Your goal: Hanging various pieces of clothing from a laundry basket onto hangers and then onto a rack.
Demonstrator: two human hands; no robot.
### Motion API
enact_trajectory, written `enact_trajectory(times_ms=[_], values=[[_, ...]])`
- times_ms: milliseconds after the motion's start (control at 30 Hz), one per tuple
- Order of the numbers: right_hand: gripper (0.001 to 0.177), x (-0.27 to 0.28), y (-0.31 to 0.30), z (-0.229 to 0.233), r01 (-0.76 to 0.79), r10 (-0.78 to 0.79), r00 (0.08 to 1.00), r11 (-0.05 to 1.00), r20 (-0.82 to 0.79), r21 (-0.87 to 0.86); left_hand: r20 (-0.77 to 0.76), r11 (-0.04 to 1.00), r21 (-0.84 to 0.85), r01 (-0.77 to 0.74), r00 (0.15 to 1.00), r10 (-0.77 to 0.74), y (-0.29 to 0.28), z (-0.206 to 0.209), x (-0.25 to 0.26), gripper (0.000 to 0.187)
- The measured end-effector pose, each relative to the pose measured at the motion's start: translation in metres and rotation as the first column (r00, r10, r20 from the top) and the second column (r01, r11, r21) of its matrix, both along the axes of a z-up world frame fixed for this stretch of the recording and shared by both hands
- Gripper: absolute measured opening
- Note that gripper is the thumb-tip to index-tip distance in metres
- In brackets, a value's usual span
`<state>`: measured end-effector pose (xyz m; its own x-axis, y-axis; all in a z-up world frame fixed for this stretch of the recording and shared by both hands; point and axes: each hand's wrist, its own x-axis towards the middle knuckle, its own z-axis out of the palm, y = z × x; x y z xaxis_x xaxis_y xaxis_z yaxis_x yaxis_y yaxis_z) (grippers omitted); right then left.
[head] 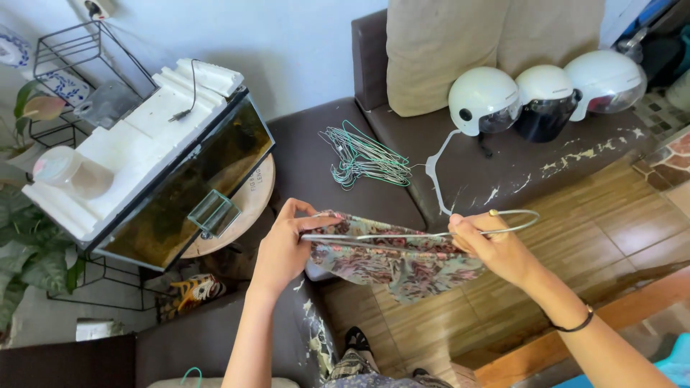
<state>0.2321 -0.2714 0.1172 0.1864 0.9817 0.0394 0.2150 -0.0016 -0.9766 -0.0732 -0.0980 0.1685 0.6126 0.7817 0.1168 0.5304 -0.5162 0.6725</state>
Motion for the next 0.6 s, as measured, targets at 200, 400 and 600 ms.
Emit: enact_trajectory(times_ms=[200, 400, 600], values=[[0.052, 0.031, -0.033, 0.003, -0.024, 0.024, 0.988, 1.000, 0.153, 0.001, 0.009, 0.981, 0.166, -0.101, 0.995, 0.101, -0.051, 0.000, 0.002, 0.052], [0.052, -0.002, -0.060, 0.044, 0.146, -0.046, 0.873, 0.974, 0.486, -0.171, 0.053, 0.984, 0.179, -0.003, 0.999, -0.007, -0.119, -0.003, 0.024, 0.046], [0.034, -0.058, -0.093, 0.084, -0.077, 0.327, 0.749, 0.907, 0.576, -0.414, 0.129, 0.997, 0.039, 0.070, 0.989, -0.074, -0.172, -0.027, 0.046, 0.039]])
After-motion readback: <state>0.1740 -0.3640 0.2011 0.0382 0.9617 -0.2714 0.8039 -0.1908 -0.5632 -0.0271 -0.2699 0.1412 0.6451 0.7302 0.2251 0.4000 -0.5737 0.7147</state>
